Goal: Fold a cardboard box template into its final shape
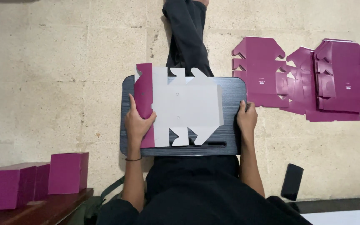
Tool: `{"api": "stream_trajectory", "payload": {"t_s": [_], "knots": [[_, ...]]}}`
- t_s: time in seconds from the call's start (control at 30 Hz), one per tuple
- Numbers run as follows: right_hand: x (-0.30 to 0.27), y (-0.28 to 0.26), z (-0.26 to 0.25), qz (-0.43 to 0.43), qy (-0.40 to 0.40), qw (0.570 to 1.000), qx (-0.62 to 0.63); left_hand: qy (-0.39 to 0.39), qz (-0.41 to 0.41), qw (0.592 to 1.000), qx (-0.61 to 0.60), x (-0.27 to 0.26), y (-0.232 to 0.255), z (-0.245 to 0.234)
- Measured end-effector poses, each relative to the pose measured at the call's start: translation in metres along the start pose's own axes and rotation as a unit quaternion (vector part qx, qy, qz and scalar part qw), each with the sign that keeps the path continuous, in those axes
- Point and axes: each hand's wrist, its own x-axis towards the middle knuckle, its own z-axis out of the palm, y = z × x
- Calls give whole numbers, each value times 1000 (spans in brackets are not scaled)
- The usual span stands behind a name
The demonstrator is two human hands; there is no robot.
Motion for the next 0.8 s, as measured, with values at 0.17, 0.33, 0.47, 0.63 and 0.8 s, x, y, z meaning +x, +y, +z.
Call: {"api": "stream_trajectory", "payload": {"t_s": [0.17,0.33,0.47,0.63,0.8], "knots": [[-24,-35,-11,-183,150,971,26,10,-32,998,-58,-16,13,-4],[-46,-75,-19,-367,54,927,56,14,-35,999,-11,-33,40,-27],[-58,-88,-17,-385,-21,921,52,46,-29,995,89,-42,44,-42],[-61,-96,-14,-349,-121,929,19,25,153,980,123,-56,105,-46],[-54,-92,1,-346,-90,933,-43,-78,333,931,129,-6,108,45]]}}
